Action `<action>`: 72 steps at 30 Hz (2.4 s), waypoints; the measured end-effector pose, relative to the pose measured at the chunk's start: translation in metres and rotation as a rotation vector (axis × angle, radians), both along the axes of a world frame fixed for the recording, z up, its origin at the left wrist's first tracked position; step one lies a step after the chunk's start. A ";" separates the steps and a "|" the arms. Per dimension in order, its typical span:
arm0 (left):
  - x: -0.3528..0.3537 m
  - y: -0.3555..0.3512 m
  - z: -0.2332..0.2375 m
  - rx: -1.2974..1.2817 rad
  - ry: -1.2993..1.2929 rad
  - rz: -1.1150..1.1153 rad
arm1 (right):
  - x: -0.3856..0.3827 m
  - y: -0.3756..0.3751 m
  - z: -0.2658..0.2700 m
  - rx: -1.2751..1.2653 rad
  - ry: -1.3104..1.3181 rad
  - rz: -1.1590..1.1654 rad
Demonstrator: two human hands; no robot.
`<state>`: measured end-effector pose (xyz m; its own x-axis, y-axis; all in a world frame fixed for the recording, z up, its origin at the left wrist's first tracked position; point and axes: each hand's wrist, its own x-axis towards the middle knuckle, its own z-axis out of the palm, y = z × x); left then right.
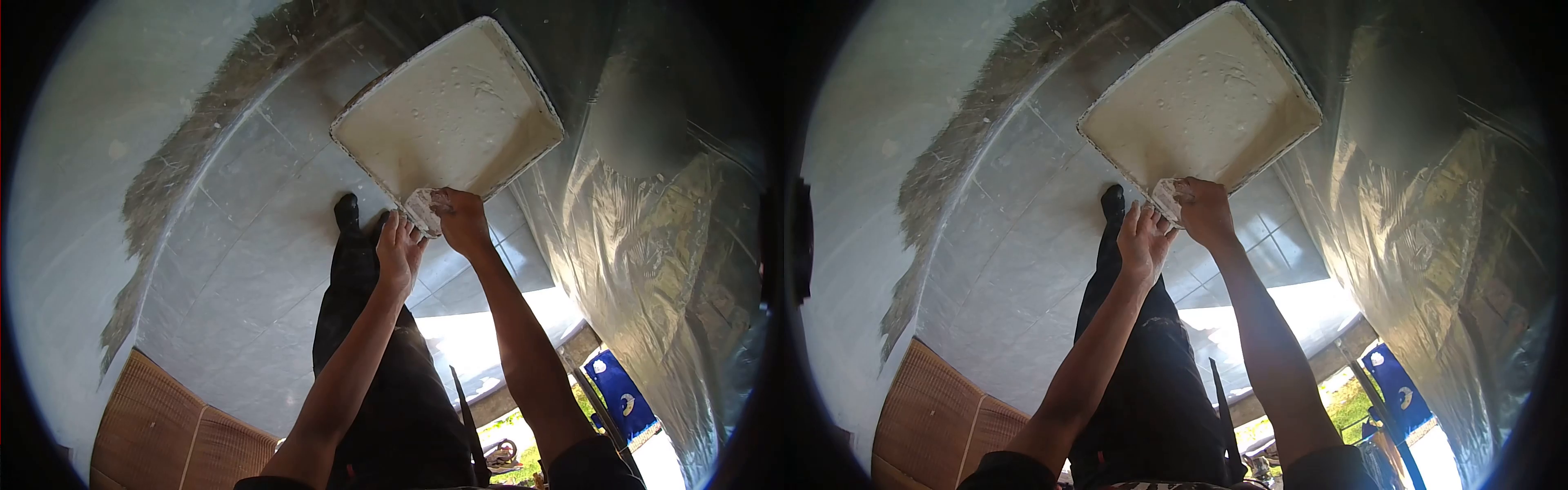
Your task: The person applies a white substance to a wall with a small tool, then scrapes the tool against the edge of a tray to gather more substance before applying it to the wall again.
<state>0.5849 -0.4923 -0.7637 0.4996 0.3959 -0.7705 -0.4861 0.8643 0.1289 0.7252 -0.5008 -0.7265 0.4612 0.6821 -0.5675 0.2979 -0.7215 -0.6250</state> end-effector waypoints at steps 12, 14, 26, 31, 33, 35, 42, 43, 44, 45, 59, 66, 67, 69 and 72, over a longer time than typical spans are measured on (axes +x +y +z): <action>-0.017 -0.005 -0.007 0.096 0.205 -0.018 | 0.035 -0.031 0.022 0.047 0.521 -0.565; -0.021 -0.002 0.005 0.288 0.265 -0.096 | 0.034 -0.042 0.041 0.151 0.666 -0.633; -0.033 0.077 0.204 0.813 0.126 -0.096 | -0.016 -0.023 0.163 0.800 1.056 -0.741; -0.069 0.120 0.276 1.080 0.186 0.031 | -0.044 0.030 0.239 0.958 1.209 -0.701; -0.090 0.137 0.301 1.191 0.239 0.093 | -0.053 0.052 0.254 1.032 1.324 -0.626; -0.111 0.153 0.325 1.292 0.294 0.156 | -0.059 0.078 0.256 1.049 1.356 -0.523; -0.219 0.211 0.408 1.721 0.618 0.367 | -0.159 0.179 0.350 1.024 1.345 -0.318; -0.238 0.220 0.416 1.776 0.666 0.410 | -0.177 0.191 0.357 1.040 1.343 -0.295; -0.258 0.227 0.423 1.798 0.676 0.427 | -0.195 0.202 0.365 1.054 1.358 -0.270; -0.281 0.236 0.430 1.862 0.756 0.459 | -0.218 0.214 0.376 1.072 1.303 -0.274; -0.582 0.358 0.533 2.333 1.554 0.489 | -0.519 0.324 0.487 1.518 0.202 0.207; -0.613 0.405 0.544 2.424 1.716 0.380 | -0.552 0.351 0.529 1.759 -0.615 0.467; -0.617 0.410 0.543 2.422 1.716 0.381 | -0.554 0.356 0.522 1.731 -0.685 0.511; -0.622 0.417 0.541 2.453 1.750 0.338 | -0.557 0.360 0.507 1.698 -0.754 0.556; -0.626 0.419 0.537 2.463 1.812 0.250 | -0.557 0.360 0.485 1.686 -0.821 0.596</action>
